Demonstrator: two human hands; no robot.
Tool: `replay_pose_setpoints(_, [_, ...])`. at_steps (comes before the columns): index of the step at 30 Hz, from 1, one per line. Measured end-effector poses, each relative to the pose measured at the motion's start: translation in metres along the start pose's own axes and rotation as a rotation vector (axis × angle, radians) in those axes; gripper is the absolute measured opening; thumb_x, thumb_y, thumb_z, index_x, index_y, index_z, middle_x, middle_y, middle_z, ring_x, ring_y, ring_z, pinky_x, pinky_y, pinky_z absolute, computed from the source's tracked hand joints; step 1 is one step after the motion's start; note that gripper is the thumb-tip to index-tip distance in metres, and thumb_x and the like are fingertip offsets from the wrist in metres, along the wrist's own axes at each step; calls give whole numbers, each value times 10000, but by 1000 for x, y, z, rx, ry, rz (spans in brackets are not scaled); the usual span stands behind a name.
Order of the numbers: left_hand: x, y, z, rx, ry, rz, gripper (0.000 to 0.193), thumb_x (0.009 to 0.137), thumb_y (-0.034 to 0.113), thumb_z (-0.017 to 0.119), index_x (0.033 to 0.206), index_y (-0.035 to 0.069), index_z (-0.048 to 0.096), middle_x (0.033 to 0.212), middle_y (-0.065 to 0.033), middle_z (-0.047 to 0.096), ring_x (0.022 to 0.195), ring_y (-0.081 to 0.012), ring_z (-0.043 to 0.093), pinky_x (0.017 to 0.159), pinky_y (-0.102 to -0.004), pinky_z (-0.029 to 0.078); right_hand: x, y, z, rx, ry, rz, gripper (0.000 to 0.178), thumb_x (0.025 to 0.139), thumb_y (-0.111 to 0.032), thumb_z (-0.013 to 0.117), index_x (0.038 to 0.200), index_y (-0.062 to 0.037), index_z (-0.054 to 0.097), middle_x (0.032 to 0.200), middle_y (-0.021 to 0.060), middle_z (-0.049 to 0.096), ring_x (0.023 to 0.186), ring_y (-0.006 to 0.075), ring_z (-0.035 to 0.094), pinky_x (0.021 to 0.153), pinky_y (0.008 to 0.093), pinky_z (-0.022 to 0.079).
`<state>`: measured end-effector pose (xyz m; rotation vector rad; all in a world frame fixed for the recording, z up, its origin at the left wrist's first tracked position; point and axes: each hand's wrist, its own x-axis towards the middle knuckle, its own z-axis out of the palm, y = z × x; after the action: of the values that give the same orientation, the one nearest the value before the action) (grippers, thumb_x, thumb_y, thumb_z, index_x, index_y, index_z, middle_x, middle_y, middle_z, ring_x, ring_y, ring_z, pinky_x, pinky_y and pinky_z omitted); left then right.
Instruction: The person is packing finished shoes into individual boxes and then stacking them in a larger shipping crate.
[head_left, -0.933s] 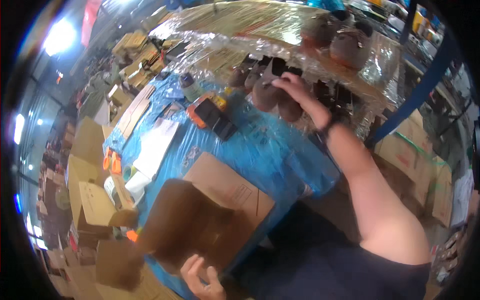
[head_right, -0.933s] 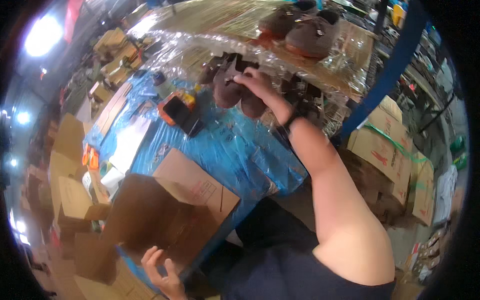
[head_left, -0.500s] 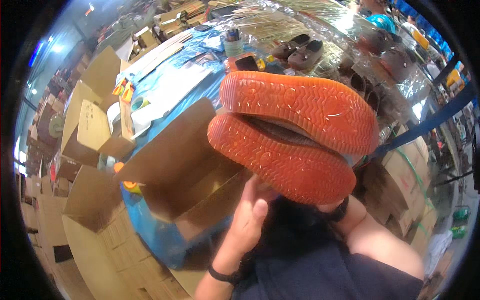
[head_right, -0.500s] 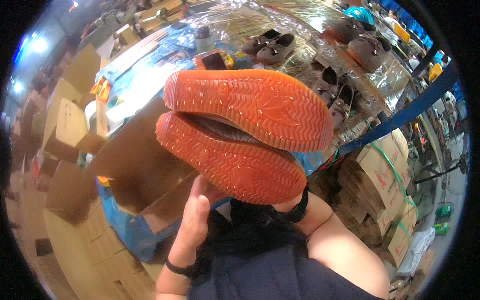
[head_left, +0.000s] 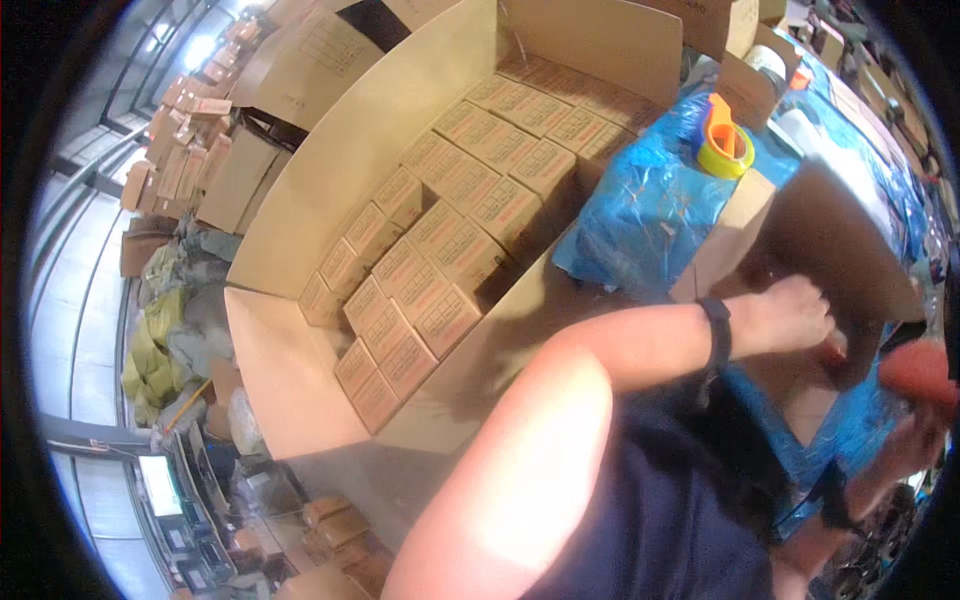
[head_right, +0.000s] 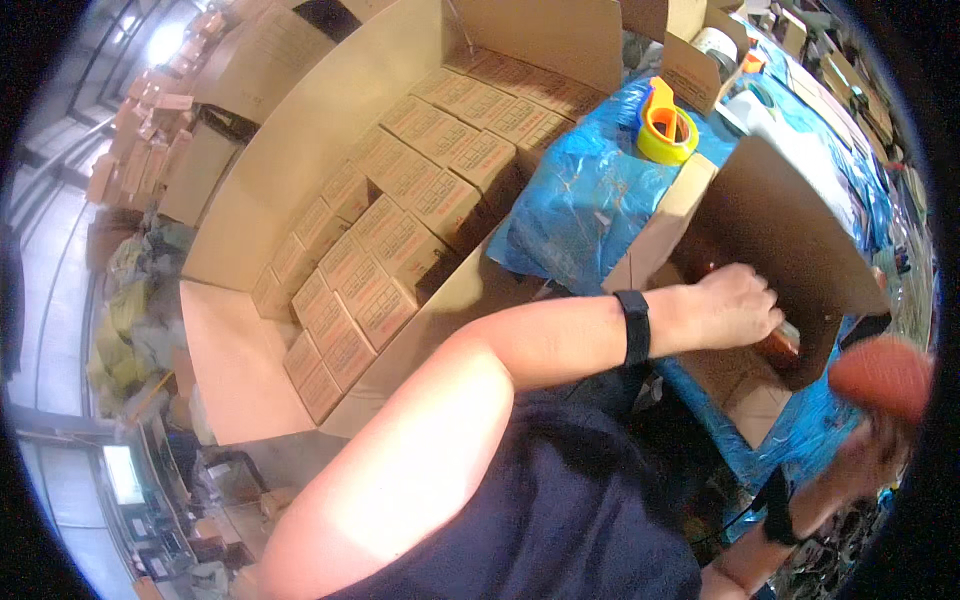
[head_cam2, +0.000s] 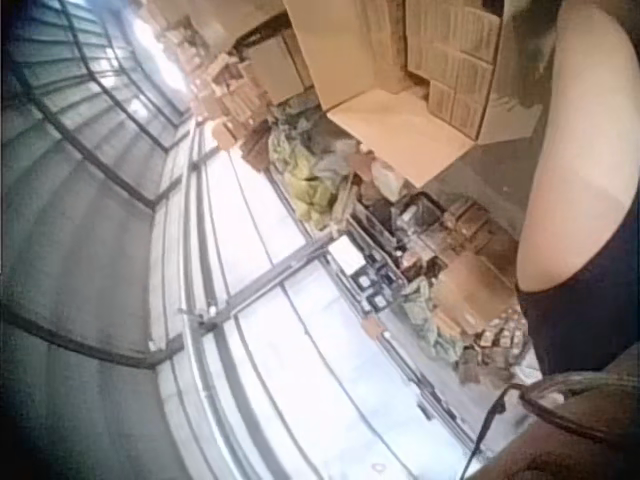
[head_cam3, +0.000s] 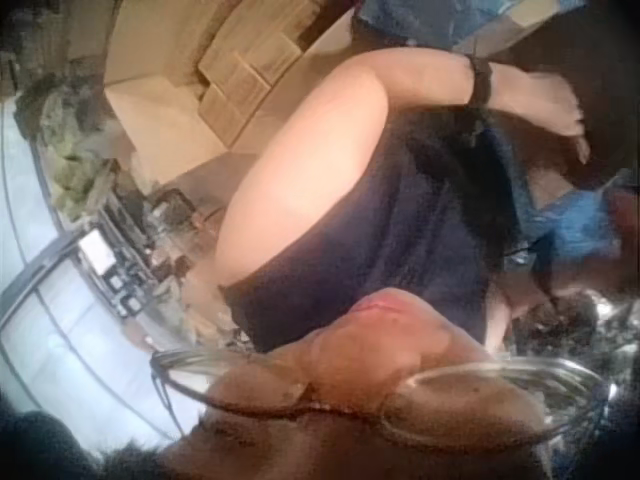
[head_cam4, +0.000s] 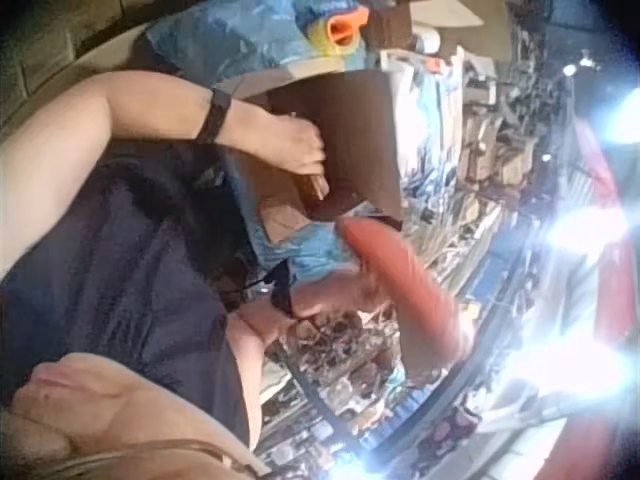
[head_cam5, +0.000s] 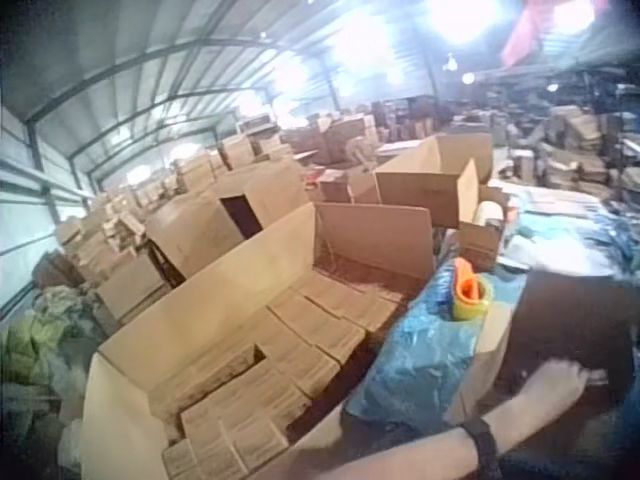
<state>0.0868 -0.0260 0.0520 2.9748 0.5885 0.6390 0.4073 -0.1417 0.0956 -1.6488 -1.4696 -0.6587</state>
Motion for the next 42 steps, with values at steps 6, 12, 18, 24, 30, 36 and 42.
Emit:
replay_pose_setpoints(6, [-60,25,-79,-563,489,188,136,854,120,623,942,70,713,978,-100,711,985,-299,682,832,-413,538,-6,-126,31,330,-831,-281,341,827,15,644,1167,20,653,1209,203,661,1103,344,634,975,423,480])
replay_pose_setpoints(12, [-118,-12,-63,-587,640,-604,338,1043,217,483,1294,25,603,1286,-174,618,1238,-295,571,1064,-374,413,-35,-154,45,72,-738,-155,304,892,-170,672,1155,-19,654,1191,196,638,1110,374,611,903,420,524])
replay_pose_setpoints(18, [-98,0,-52,-756,173,-451,466,931,238,647,1329,13,557,1485,-157,471,1364,-362,452,1153,-436,339,-35,-113,2,9,-263,220,410,898,-126,670,1277,-1,578,1291,212,594,1220,394,552,1035,435,442])
replay_pose_setpoints(24, [-91,-58,44,-282,234,-629,471,854,126,705,1275,10,527,1264,-140,542,1244,-290,485,1107,-411,371,-94,-12,47,474,-470,471,404,960,-152,613,1344,-31,571,1272,122,655,1188,248,602,1014,397,479])
replay_pose_setpoints(30, [-100,-37,15,-108,700,-493,404,821,101,661,1222,94,611,1222,-177,590,1238,-381,505,1150,-435,317,-90,22,83,957,-417,584,214,961,-83,557,1157,-18,611,1381,151,553,1232,263,539,1096,377,376])
replay_pose_setpoints(36, [-113,-19,-45,-368,207,-236,374,812,274,712,1127,80,659,1287,-201,600,1300,-389,493,1159,-535,294,-67,-64,15,519,-786,-38,381,919,-156,610,1264,-6,545,1492,192,446,1374,333,428,1157,432,302])
replay_pose_setpoints(42, [-94,-1,-45,-170,-13,-80,948,677,521,819,1443,88,465,1457,-330,406,1374,-501,367,1198,-538,216,-58,-119,6,216,-925,-268,954,696,-456,772,1488,-58,418,1584,143,345,1475,332,297,1214,477,225])
